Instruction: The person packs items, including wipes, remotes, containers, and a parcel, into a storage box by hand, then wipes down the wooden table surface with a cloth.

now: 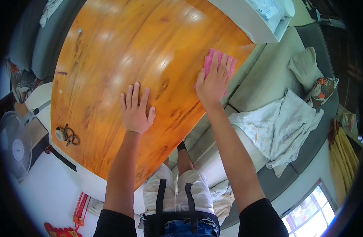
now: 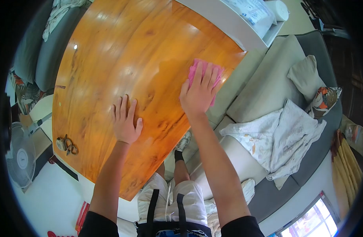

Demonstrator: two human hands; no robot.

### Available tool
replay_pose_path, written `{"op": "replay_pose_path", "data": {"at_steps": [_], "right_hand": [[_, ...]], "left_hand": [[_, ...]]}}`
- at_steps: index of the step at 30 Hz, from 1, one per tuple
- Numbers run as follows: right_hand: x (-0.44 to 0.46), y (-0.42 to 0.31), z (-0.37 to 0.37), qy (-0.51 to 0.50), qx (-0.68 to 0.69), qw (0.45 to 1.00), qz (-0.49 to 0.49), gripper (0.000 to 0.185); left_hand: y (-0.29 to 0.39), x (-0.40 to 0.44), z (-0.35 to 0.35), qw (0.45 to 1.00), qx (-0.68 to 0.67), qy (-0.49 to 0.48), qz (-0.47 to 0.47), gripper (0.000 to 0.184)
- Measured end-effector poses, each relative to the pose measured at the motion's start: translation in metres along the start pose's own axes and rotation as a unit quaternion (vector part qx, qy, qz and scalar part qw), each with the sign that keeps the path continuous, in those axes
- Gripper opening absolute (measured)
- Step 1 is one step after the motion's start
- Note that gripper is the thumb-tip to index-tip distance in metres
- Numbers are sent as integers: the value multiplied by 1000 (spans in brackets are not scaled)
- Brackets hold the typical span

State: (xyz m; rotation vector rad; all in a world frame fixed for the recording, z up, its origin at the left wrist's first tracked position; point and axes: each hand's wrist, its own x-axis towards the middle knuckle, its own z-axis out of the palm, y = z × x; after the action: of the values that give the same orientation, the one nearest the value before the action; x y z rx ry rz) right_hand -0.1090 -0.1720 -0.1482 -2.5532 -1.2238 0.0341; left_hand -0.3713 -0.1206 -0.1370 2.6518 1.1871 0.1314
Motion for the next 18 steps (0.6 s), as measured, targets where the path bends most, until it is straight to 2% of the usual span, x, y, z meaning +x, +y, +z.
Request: {"op": "replay_pose_path", "data": {"at_steps": [7, 10, 13, 16, 18], "right_hand": [[30, -21, 13, -10, 18, 1000, -22, 66], [37, -39, 18, -26, 15, 997, -74, 66], [19, -54, 8, -65, 46, 976, -204, 62], [-15, -43, -11, -152, 131, 938, -282, 58], [8, -12, -1, -95, 106, 921, -362, 56]], "left_hand": [[1, 0, 0, 1000, -16, -9, 3, 62], [0, 0, -1, 1000, -17, -8, 3, 62], [0, -1, 1, 1000, -28, -4, 4, 63], [0, 0, 3, 999, -39, 2, 6, 63], [-1, 0, 1, 999, -34, -8, 2, 64]]}}
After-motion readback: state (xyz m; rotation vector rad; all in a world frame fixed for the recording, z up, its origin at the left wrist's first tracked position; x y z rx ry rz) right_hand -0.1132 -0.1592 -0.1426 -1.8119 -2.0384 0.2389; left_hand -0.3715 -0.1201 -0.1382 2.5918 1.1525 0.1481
